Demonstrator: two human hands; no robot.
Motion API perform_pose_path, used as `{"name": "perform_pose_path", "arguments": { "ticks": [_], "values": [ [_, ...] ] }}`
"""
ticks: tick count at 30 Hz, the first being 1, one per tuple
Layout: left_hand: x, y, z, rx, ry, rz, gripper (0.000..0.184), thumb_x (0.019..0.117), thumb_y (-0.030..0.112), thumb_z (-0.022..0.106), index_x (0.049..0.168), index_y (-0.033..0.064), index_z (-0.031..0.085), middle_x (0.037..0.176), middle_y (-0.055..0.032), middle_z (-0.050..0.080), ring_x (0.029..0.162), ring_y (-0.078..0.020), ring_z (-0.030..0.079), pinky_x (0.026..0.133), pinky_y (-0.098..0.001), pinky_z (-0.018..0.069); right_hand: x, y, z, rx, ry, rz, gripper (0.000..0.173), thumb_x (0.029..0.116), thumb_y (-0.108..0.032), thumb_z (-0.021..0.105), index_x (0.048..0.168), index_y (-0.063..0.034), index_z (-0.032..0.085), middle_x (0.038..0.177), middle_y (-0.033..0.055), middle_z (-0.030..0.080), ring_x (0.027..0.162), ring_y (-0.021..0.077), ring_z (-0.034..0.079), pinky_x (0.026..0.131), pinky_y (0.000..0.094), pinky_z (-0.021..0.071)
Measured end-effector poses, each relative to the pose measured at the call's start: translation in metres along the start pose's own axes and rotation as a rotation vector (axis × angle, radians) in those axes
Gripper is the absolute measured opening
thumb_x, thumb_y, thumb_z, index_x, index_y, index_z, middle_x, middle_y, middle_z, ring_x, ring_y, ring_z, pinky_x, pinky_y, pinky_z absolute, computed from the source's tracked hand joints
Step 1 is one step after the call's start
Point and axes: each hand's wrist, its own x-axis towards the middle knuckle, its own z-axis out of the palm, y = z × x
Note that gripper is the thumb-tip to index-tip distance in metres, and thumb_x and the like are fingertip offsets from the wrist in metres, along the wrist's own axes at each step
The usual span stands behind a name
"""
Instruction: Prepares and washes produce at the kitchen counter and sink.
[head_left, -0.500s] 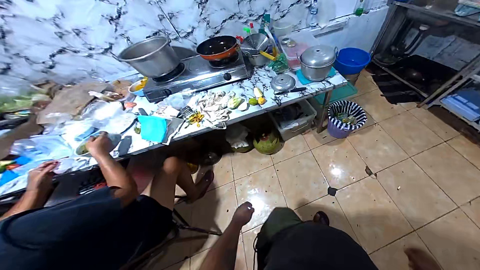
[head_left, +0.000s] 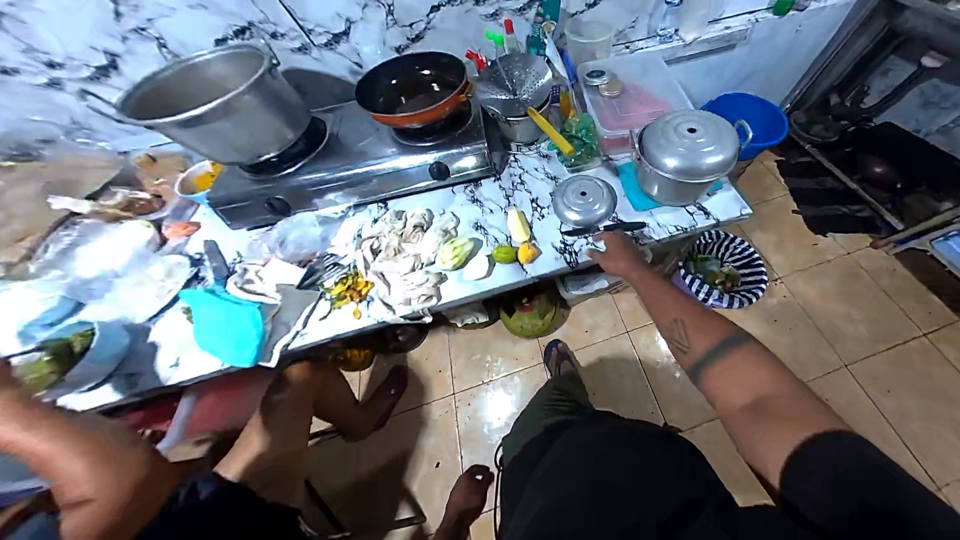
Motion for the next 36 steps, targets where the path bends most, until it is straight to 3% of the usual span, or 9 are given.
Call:
{"name": "perform_pose_path", "arguments": {
  "ticks": [6, 11, 15, 22, 25, 27, 29, 33, 36],
  "values": [
    [0.005, 0.08, -0.081, -0.406, 0.193, 0.05, 0.037, 0.1085, 0.018, 0.049, 0.138, -0.0046, 0.054, 0.127, -0.0301, 0.062, 0.108, -0.0413, 0.065, 0.091, -0.0571, 0.053, 0.127, -0.031, -0.001, -0.206, 0.113, 0.12, 0.073, 0.0857, -0.052, 0.078, 0.139, -0.0062, 0.059, 0.145, 0.0292, 0.047, 0.133, 0.0485, 0.047, 0.099, 0.0665, 0.046],
    [0.007, 0.113, -0.102, -0.541, 0.263, -0.017, 0.036, 0.109, 0.016, 0.048, 0.139, -0.0037, 0.053, 0.127, -0.0287, 0.061, 0.106, -0.0374, 0.065, 0.088, -0.0528, 0.0538, 0.153, -0.037, 0.001, -0.471, 0.055, 0.098, 0.093, 0.0707, -0.07, 0.081, 0.131, -0.0029, 0.062, 0.147, 0.0249, 0.047, 0.137, 0.0462, 0.042, 0.098, 0.0708, 0.04],
    [0.007, 0.113, -0.084, -0.596, 0.253, -0.112, 0.034, 0.1087, 0.014, 0.049, 0.136, -0.0053, 0.054, 0.126, -0.0301, 0.061, 0.105, -0.0381, 0.064, 0.088, -0.053, 0.0525, 0.156, -0.036, -0.001, -0.464, 0.065, 0.081, 0.096, 0.0626, -0.064, 0.089, 0.131, -0.0025, 0.062, 0.146, 0.023, 0.045, 0.136, 0.0453, 0.04, 0.099, 0.0712, 0.037],
    [0.012, 0.107, -0.049, -0.603, 0.187, -0.236, 0.035, 0.1088, 0.015, 0.049, 0.136, -0.0066, 0.054, 0.128, -0.032, 0.059, 0.108, -0.0413, 0.063, 0.091, -0.0564, 0.0504, 0.138, -0.032, -0.021, 0.039, -0.065, 0.038, 0.093, 0.0585, -0.052, 0.097, 0.127, -0.0023, 0.06, 0.15, 0.0251, 0.04, 0.135, 0.0453, 0.042, 0.101, 0.0656, 0.0436],
    [0.014, 0.126, -0.051, -0.564, 0.193, -0.231, 0.034, 0.1087, 0.016, 0.05, 0.135, -0.0055, 0.056, 0.123, -0.0294, 0.062, 0.102, -0.0362, 0.064, 0.088, -0.0521, 0.0511, 0.14, -0.021, -0.035, 0.411, -0.15, 0.023, 0.085, 0.0697, -0.025, 0.095, 0.138, -0.0015, 0.05, 0.15, 0.0257, 0.04, 0.13, 0.0407, 0.048, 0.099, 0.0592, 0.0478],
    [0.02, 0.139, -0.055, -0.566, 0.2, -0.198, 0.035, 0.1089, 0.017, 0.05, 0.135, -0.0059, 0.055, 0.125, -0.0301, 0.062, 0.105, -0.0379, 0.064, 0.09, -0.0532, 0.0518, 0.142, -0.013, -0.047, 0.646, -0.275, 0.034, 0.072, 0.0826, -0.016, 0.082, 0.144, -0.0059, 0.045, 0.141, 0.0174, 0.053, 0.119, 0.029, 0.057, 0.096, 0.0482, 0.0516],
    [0.021, 0.159, -0.062, -0.593, 0.197, -0.17, 0.037, 0.1092, 0.017, 0.049, 0.137, -0.006, 0.053, 0.128, -0.031, 0.06, 0.109, -0.0396, 0.064, 0.092, -0.0544, 0.0511, 0.15, 0.002, -0.048, 0.894, -0.359, 0.059, 0.058, 0.0876, -0.017, 0.069, 0.141, -0.01, 0.049, 0.128, 0.0096, 0.062, 0.106, 0.0195, 0.063, 0.09, 0.0398, 0.0542],
    [0.026, 0.186, -0.07, -0.636, 0.21, -0.117, 0.036, 0.1089, 0.017, 0.049, 0.139, -0.0043, 0.052, 0.129, -0.0293, 0.06, 0.109, -0.0373, 0.063, 0.09, -0.0518, 0.0518, 0.158, 0.022, -0.039, 1.297, -0.409, 0.213, 0.05, 0.0841, -0.033, 0.069, 0.129, -0.0162, 0.057, 0.127, 0.0088, 0.065, 0.11, 0.0264, 0.065, 0.091, 0.0489, 0.0556],
    [0.028, 0.195, -0.072, -0.637, 0.221, -0.084, 0.035, 0.1085, 0.015, 0.049, 0.137, -0.0046, 0.053, 0.126, -0.0282, 0.061, 0.105, -0.0348, 0.064, 0.088, -0.0495, 0.0526, 0.155, 0.027, -0.034, 1.422, -0.451, 0.267, 0.056, 0.0757, -0.033, 0.073, 0.126, -0.0163, 0.057, 0.123, 0.0117, 0.066, 0.109, 0.0301, 0.065, 0.089, 0.0527, 0.0558]
  ]
}}
